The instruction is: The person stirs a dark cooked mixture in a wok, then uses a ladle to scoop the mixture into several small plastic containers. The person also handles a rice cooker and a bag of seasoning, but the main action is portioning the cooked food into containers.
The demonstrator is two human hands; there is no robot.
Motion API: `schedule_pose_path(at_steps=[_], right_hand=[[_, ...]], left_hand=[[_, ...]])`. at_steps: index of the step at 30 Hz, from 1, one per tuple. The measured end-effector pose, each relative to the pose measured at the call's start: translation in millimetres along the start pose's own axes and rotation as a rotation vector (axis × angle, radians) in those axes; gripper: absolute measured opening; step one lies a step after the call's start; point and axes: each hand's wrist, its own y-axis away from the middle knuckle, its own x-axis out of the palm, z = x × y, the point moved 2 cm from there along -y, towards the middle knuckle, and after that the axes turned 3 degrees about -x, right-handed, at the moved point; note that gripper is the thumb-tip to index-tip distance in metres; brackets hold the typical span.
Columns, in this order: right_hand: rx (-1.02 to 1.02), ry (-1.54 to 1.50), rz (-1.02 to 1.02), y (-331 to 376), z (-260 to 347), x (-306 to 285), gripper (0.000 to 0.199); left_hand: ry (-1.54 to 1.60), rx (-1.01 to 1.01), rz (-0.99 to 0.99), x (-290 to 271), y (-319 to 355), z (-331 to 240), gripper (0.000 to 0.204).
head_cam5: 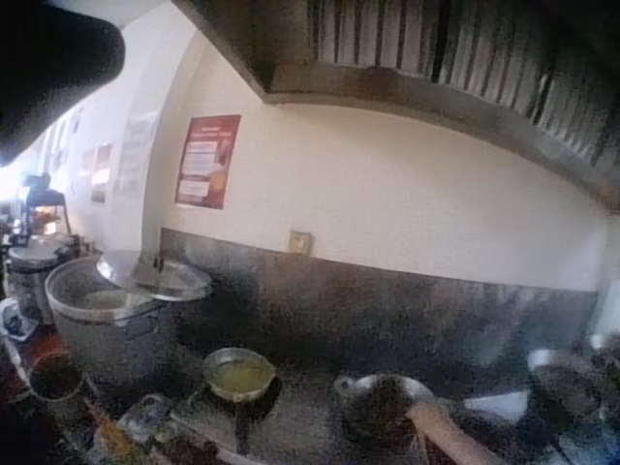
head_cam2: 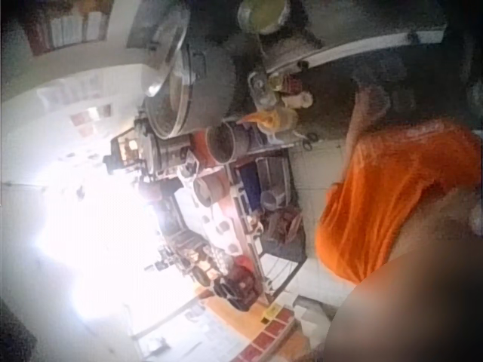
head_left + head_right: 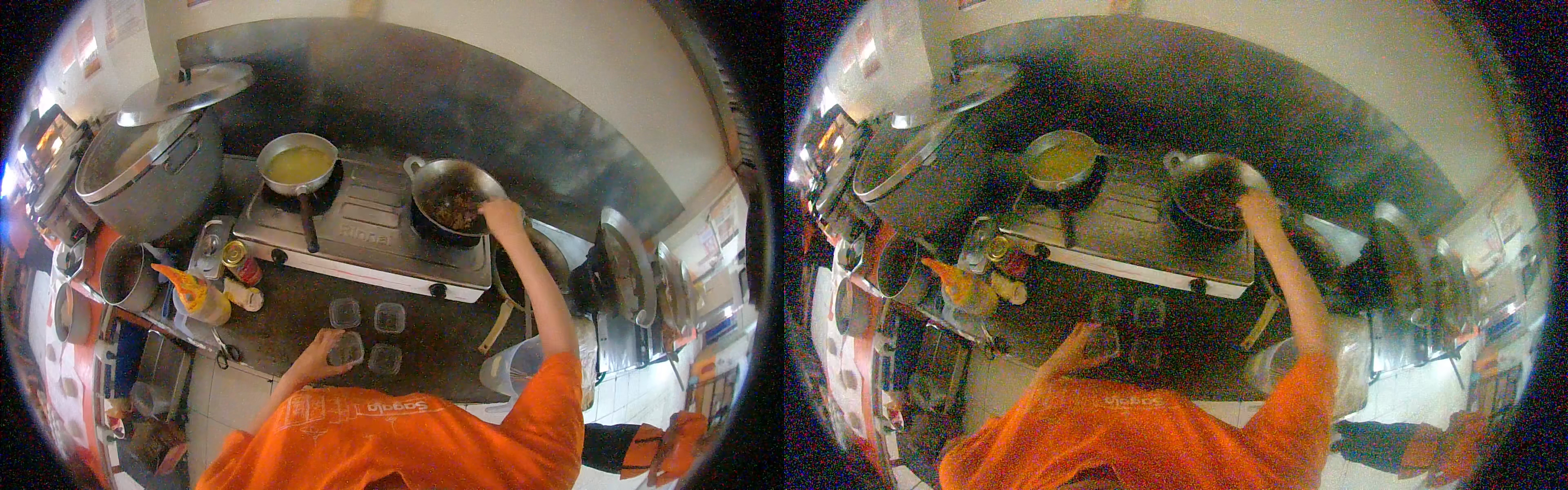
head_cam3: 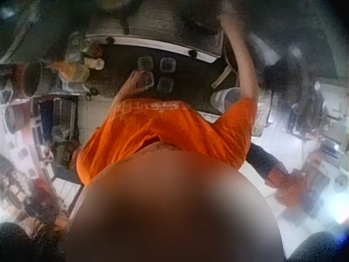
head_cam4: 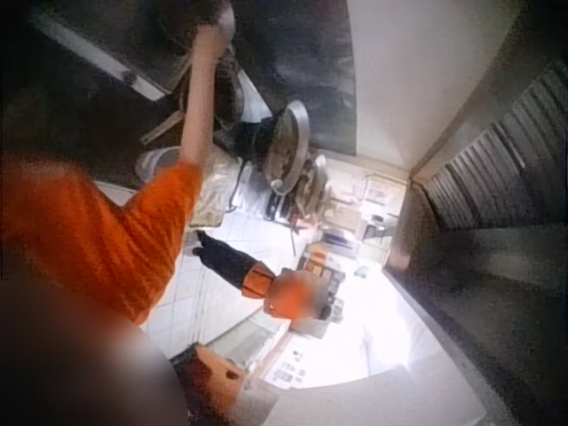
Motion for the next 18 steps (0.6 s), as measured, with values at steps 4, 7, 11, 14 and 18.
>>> schedule_pose_path(at_steps=[4,7,11,14,18], right_hand=[[0.387,0.041,0.162,13,-22,-19,0.028],[0.128,-0.247,0.365,21,7,-22,0.032],[0.319,-0.289,0.095,22,23,-48,0.041],[0.267,-0.261,0.079,17,37,-60,0.041],[0.245,-0.246,0.166,3,44,-50,0.040]], left_hand=[[-0.001,0.007,0.039,-2,-5,-11,0.075],[0.011,-0.004,0.084,-1,-11,-18,0.075],[-0.003,-0.006,0.157,3,-20,-27,0.075],[-0.003,0.157,0.148,7,-25,-36,0.073],[0.042,0.078,0.213,12,-27,-41,0.074]])
